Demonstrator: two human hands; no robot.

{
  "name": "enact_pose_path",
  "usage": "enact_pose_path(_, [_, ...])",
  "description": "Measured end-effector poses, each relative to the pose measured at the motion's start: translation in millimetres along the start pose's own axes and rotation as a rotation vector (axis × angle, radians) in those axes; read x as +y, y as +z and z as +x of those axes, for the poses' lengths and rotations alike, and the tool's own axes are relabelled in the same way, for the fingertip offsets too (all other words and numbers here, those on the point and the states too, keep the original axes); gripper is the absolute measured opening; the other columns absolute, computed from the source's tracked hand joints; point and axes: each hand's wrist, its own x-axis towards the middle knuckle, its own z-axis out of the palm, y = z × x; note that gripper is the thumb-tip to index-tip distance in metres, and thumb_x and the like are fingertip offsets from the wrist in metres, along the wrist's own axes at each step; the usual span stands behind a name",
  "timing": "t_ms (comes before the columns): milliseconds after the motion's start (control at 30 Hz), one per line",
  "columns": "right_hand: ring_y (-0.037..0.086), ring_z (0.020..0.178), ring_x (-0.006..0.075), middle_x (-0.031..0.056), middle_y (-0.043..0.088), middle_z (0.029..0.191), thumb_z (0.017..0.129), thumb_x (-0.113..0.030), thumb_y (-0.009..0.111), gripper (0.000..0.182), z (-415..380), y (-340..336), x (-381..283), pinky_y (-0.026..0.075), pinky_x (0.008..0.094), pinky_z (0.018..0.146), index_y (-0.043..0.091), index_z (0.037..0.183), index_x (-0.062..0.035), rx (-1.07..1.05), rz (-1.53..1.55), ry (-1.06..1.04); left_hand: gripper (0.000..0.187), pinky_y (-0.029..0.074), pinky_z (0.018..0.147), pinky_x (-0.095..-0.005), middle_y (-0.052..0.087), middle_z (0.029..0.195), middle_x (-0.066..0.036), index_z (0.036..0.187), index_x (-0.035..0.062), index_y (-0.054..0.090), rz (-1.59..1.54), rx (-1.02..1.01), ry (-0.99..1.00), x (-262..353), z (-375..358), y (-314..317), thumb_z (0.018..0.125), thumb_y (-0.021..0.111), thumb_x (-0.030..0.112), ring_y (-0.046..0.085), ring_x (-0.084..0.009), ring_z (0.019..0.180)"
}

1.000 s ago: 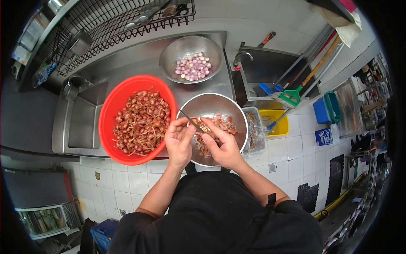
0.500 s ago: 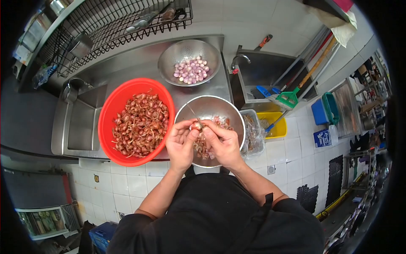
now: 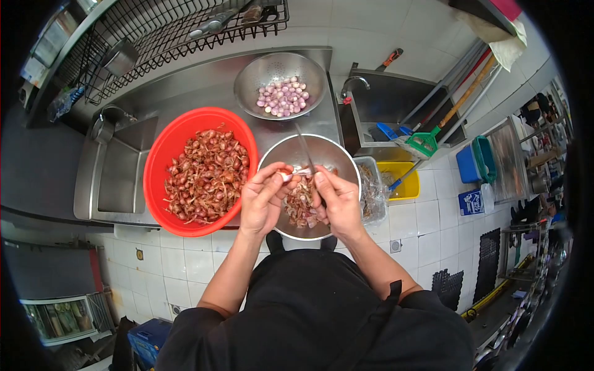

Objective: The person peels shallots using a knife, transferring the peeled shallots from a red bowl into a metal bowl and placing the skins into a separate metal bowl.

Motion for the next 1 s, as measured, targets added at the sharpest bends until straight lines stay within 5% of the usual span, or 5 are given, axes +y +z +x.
enact_pose_path(233, [0.047, 0.054, 0.0030, -0.0029, 0.052, 0.061, 0.101, -0.018, 0.053, 0.031, 31.0, -43.2, 38.8, 0.038, 0.0212, 0.050, 0.065, 0.120, 0.0035, -0.089, -0.846, -0.262, 0.034, 0.057, 0.085, -0.0318, 0.065, 0.117, -0.018, 0.131, -0.0009, 0.052, -0.032, -0.029, -0.061, 6.1, 0.5, -18.9, 0.102, 0.051, 0.017, 0.067, -0.0236, 0.100])
enact_pose_path(500, [0.062, 0.096, 0.0102, 0.0107, 0.069, 0.109, 0.097, -0.010, 0.057, 0.041, -9.5, -8.6, 4.7, 0.050, 0.0277, 0.086, 0.051, 0.136, 0.0049, -0.283, -0.399, -0.112, 0.029, 0.053, 0.085, -0.0293, 0.066, 0.112, -0.012, 0.125, -0.0023, 0.058, 0.086, 0.008, -0.015, -0.2, -6.1, -11.0, 0.097, 0.059, 0.005, 0.064, -0.0160, 0.098])
enact_pose_path(633, [0.061, 0.087, 0.0071, 0.0090, 0.071, 0.104, 0.097, -0.007, 0.057, 0.038, -3.3, 4.3, 19.0, 0.050, 0.0237, 0.080, 0.056, 0.134, 0.0020, -0.241, -0.395, -0.471, 0.030, 0.053, 0.083, -0.0285, 0.067, 0.108, -0.011, 0.123, -0.0037, 0.059, 0.152, 0.024, 0.074, -3.4, -8.8, 0.4, 0.094, 0.062, 0.001, 0.065, -0.0151, 0.095])
enact_pose_path(800, [0.063, 0.093, 0.0099, 0.0098, 0.070, 0.111, 0.098, -0.009, 0.059, 0.036, -8.3, 0.2, 14.6, 0.050, 0.0249, 0.085, 0.059, 0.132, 0.0015, -0.224, -0.381, -0.302, 0.030, 0.053, 0.081, -0.0283, 0.067, 0.109, -0.013, 0.124, -0.0042, 0.058, 0.235, 0.029, 0.143, -7.3, -13.0, 0.2, 0.095, 0.062, 0.003, 0.065, -0.0160, 0.094])
enact_pose_path(1000, [0.042, 0.053, 0.0010, -0.0024, 0.054, 0.064, 0.101, -0.015, 0.055, 0.034, -6.7, -5.1, 7.2, 0.035, 0.0190, 0.048, 0.059, 0.132, -0.0012, -0.179, 0.006, -0.001, 0.033, 0.053, 0.080, -0.0280, 0.066, 0.109, -0.013, 0.128, -0.0050, 0.056, 0.119, -0.086, 0.026, 6.0, -12.4, 0.8, 0.097, 0.058, 0.006, 0.065, -0.0166, 0.092])
